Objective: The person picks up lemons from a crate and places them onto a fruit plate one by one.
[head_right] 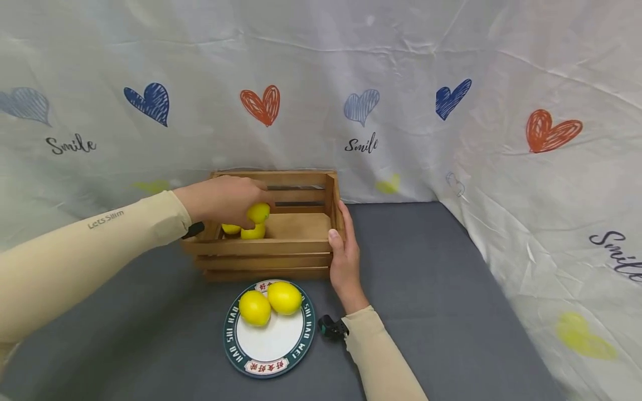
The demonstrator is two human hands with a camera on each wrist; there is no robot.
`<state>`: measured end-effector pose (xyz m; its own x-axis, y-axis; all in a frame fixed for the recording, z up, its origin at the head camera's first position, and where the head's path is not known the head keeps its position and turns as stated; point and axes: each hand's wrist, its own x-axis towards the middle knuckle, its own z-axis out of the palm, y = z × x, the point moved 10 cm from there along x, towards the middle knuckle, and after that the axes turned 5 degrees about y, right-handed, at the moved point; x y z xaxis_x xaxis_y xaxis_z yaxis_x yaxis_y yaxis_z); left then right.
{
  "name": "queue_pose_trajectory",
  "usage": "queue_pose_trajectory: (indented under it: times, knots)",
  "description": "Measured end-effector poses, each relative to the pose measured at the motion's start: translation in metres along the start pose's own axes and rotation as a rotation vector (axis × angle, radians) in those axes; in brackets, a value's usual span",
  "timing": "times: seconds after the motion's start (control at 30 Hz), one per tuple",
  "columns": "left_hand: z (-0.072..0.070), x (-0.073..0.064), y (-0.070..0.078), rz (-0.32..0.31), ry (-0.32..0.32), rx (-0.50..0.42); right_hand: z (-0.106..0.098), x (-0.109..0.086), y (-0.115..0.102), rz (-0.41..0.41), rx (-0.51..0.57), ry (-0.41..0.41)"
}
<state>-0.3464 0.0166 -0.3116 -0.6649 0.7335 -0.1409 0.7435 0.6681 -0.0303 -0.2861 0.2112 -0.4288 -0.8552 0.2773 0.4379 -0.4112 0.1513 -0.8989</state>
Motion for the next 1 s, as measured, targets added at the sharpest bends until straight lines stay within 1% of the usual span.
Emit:
queue_pose_trajectory:
  times: [0.1,0.33,0.47,0.57,0.73,0.9,1.0]
  knots:
    - [-0.008,-0.011,0.001,-0.011,0.008,0.001,0.000,0.000,0.000,0.001,0.003,-0.003]
    - [-0.018,-0.036,-0.001,-0.075,0.038,0.001,0.003,0.000,0.000,0.014,0.003,-0.007]
    - [-0.026,-0.052,0.005,-0.084,0.063,0.015,0.002,-0.001,0.001,0.023,-0.004,-0.005]
    - [-0.031,-0.063,0.014,-0.064,0.087,0.030,0.000,-0.001,0.001,0.018,0.007,-0.002]
    - [-0.033,-0.078,0.031,-0.027,0.104,0.058,-0.002,-0.001,0.002,0.014,0.037,-0.002]
    - [-0.030,-0.094,0.046,0.026,0.110,0.090,-0.001,0.000,0.002,0.022,0.035,0.000]
    - [-0.024,-0.107,0.054,0.049,0.102,0.102,0.002,0.000,0.002,0.025,0.019,-0.007]
